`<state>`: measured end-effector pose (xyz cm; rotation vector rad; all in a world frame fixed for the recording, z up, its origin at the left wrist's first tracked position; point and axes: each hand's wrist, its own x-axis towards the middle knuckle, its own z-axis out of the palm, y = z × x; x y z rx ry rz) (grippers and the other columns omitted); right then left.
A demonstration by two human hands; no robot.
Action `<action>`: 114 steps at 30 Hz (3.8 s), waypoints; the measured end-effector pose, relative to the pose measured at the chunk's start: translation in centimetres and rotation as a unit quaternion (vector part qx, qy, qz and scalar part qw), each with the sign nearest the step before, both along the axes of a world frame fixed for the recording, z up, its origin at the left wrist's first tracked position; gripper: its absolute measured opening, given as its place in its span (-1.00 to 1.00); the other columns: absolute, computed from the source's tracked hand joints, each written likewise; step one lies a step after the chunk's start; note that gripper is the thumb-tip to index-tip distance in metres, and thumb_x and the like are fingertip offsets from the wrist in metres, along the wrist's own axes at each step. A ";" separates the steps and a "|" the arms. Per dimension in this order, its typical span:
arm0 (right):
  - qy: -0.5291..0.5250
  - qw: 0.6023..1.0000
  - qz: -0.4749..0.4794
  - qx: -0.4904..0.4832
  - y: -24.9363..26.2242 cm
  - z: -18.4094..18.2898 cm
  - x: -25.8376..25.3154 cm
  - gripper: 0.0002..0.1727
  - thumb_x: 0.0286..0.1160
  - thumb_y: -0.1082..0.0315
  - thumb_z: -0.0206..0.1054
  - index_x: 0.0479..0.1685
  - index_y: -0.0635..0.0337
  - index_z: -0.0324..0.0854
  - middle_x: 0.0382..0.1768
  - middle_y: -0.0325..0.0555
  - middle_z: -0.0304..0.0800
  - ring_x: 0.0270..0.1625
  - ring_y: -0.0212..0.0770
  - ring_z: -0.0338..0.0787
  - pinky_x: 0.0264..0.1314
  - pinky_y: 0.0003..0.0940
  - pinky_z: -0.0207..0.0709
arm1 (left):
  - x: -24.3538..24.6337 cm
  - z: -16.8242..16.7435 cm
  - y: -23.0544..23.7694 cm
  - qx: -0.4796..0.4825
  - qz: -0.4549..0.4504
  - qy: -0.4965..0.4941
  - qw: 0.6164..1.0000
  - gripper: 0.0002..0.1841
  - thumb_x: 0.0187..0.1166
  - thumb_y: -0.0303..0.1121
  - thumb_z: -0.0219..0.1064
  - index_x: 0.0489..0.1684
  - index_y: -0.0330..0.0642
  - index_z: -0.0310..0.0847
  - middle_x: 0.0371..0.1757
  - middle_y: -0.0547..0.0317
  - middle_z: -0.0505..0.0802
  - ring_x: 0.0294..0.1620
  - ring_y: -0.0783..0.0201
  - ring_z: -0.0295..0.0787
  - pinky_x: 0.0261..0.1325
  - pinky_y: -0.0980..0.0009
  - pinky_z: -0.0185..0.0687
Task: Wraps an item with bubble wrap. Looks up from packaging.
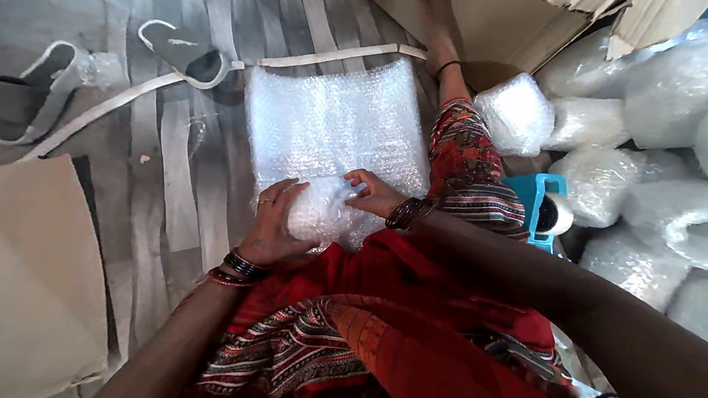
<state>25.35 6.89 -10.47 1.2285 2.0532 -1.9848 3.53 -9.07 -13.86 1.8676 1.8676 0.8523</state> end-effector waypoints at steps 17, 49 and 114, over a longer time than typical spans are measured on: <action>0.174 0.983 -0.023 0.057 -1.1 1.2 1.3 -0.87 0.30 0.66 0.48 -0.20 0.55 0.75 -0.25 0.01 0.86 -0.37 -0.39 0.81 -0.17 -0.46 0.78 | -1.0 -0.1 0.0 -0.002 -0.009 -0.011 1.000 0.22 -0.33 0.25 0.69 0.60 -0.24 0.46 0.58 -0.34 0.54 0.61 -0.35 0.38 0.56 -0.25 0.35; -0.106 0.990 0.003 0.097 -0.8 0.2 -4.8 -0.29 0.18 0.44 0.61 0.43 0.25 0.44 0.10 0.26 0.77 0.15 0.23 0.80 0.10 0.29 0.64 | -0.8 1.3 1.7 -0.041 -0.007 0.062 0.997 0.21 -0.23 0.31 0.59 0.60 -0.31 0.42 0.50 -0.39 0.58 0.50 -0.44 0.46 0.48 -0.36 0.30; 0.219 0.963 0.150 0.047 2.4 -1.0 -1.9 -0.78 0.55 0.48 0.36 -0.04 0.53 0.75 0.04 0.18 0.85 0.10 -0.18 0.83 0.27 -0.24 0.65 | -1.9 1.5 2.0 -0.053 -0.021 0.052 0.997 0.25 -0.24 0.33 0.64 0.62 -0.33 0.40 0.52 -0.33 0.61 0.53 -0.33 0.49 0.55 -0.27 0.35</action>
